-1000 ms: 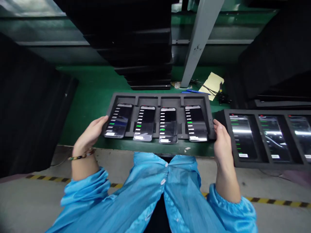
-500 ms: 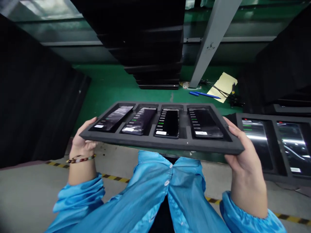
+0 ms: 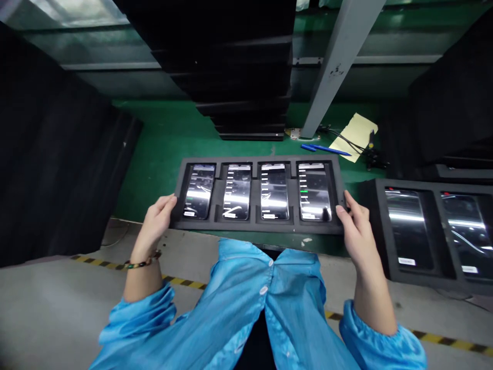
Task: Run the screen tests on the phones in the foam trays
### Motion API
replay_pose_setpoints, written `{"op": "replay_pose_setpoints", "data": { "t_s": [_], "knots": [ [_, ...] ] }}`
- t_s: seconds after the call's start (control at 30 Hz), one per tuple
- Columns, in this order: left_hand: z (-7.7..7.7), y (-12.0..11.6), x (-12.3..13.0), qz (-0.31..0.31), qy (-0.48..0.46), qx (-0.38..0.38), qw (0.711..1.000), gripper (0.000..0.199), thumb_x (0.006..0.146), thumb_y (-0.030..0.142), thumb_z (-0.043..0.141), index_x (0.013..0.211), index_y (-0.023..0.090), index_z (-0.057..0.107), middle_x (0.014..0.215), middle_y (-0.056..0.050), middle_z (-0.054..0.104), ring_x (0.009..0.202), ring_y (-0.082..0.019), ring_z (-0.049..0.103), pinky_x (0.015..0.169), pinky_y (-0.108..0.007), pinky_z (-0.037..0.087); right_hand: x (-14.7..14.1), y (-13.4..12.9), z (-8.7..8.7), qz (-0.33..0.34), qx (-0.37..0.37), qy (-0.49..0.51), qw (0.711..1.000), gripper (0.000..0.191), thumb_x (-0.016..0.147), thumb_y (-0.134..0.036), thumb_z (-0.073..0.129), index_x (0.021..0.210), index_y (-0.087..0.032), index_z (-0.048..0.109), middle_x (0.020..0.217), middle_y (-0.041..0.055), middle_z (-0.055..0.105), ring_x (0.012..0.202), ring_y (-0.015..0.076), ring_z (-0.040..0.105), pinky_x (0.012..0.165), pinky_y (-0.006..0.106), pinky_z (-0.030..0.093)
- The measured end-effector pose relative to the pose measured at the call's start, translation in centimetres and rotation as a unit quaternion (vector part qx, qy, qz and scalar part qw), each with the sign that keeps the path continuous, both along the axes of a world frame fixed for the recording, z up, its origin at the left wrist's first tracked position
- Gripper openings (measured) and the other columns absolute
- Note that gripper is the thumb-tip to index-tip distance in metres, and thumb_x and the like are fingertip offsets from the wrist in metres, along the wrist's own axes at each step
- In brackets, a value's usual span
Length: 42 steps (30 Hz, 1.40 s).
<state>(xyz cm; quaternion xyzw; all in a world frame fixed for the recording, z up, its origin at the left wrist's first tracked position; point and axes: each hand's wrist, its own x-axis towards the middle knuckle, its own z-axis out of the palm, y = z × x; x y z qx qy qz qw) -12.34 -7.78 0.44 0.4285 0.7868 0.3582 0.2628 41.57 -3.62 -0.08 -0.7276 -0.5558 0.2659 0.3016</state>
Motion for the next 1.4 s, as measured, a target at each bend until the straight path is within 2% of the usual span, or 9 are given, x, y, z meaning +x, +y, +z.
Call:
{"op": "replay_pose_setpoints", "data": {
  "t_s": [0.1,0.2,0.3,0.4,0.63,0.87,1.17,1.3,1.4],
  "knots": [
    [1.2,0.4,2.1,-0.036,0.149,0.037,0.988,0.039,0.103,0.045,0.061,0.124,0.018,0.08,0.131,-0.017,0.069,0.138,-0.036,0.057,0.13,-0.058,0.036,-2.1,0.1,0.9,0.02,0.041,-0.114,0.992,0.07,0.101,-0.069,0.055,0.155,-0.026,0.067,0.137,0.0168,0.06,0.135,0.0371,0.055,0.125,0.065,0.039],
    [2.4,1.3,5.3,-0.148,0.26,0.098,0.949,0.042,0.11,0.041,0.055,0.142,0.021,0.073,0.143,-0.018,0.063,0.139,-0.034,0.057,0.125,-0.056,0.043,-5.4,0.9,2.2,0.133,0.13,-0.168,0.968,0.055,0.108,-0.052,0.052,0.154,-0.026,0.065,0.151,0.0192,0.053,0.148,0.0404,0.047,0.126,0.069,0.036],
    [2.8,2.3,8.2,-0.254,0.279,0.109,0.919,0.043,0.111,0.039,0.054,0.148,0.023,0.069,0.154,-0.018,0.057,0.145,-0.035,0.053,0.124,-0.057,0.044,-8.1,1.6,2.7,0.24,0.15,-0.175,0.943,0.049,0.11,-0.039,0.049,0.156,-0.028,0.062,0.164,0.0177,0.043,0.159,0.0421,0.035,0.129,0.07,0.035],
    [2.5,3.0,9.6,-0.298,0.287,0.098,0.905,0.046,0.111,0.04,0.055,0.153,0.023,0.065,0.163,-0.02,0.05,0.15,-0.038,0.048,0.126,-0.061,0.042,-9.6,2.0,2.6,0.283,0.149,-0.183,0.93,0.049,0.11,-0.035,0.049,0.157,-0.028,0.06,0.169,0.0169,0.037,0.165,0.0442,0.026,0.13,0.072,0.036],
    [2.7,4.1,10.6,-0.34,0.309,0.072,0.885,0.053,0.11,0.05,0.056,0.158,0.027,0.061,0.174,-0.019,0.038,0.155,-0.043,0.042,0.129,-0.073,0.034,-10.7,3.8,2.0,0.307,0.151,-0.223,0.913,0.048,0.11,-0.036,0.05,0.156,-0.032,0.062,0.177,0.013,0.033,0.166,0.0471,0.025,0.126,0.08,0.035],
    [3.7,4.4,10.5,-0.358,0.31,0.055,0.879,0.06,0.104,0.045,0.065,0.161,0.029,0.058,0.178,-0.017,0.033,0.158,-0.044,0.038,0.13,-0.075,0.031,-10.8,4.5,3.3,0.328,0.134,-0.246,0.902,0.051,0.111,-0.035,0.047,0.16,-0.029,0.06,0.178,0.0155,0.032,0.167,0.0474,0.024,0.126,0.078,0.037],
    [2.9,5.7,11.9,-0.374,0.318,0.01,0.871,0.067,0.097,0.048,0.073,0.16,0.031,0.059,0.18,-0.014,0.031,0.161,-0.047,0.034,0.128,-0.079,0.031,-12.8,5.6,3.2,0.345,0.075,-0.272,0.895,0.051,0.113,-0.04,0.044,0.16,-0.031,0.062,0.179,0.0166,0.033,0.168,0.0494,0.023,0.121,0.088,0.035],
    [6.4,2.0,11.9,-0.395,0.283,-0.039,0.873,0.064,0.098,0.05,0.072,0.158,0.029,0.063,0.18,-0.017,0.031,0.159,-0.05,0.036,0.119,-0.08,0.044,-11.0,2.2,6.5,0.381,0.007,-0.256,0.888,0.049,0.114,-0.044,0.043,0.154,-0.032,0.068,0.179,0.0145,0.035,0.167,0.0499,0.027,0.119,0.089,0.039],
    [11.4,-2.6,10.7,-0.522,0.134,-0.037,0.842,0.046,0.099,0.049,0.074,0.142,0.031,0.074,0.168,-0.014,0.052,0.148,-0.041,0.054,0.115,-0.063,0.056,-7.2,-1.9,11.4,0.501,-0.06,-0.141,0.852,0.042,0.113,-0.046,0.049,0.145,-0.036,0.073,0.171,0.0069,0.05,0.16,0.0391,0.045,0.118,0.06,0.059]
  ]
}}
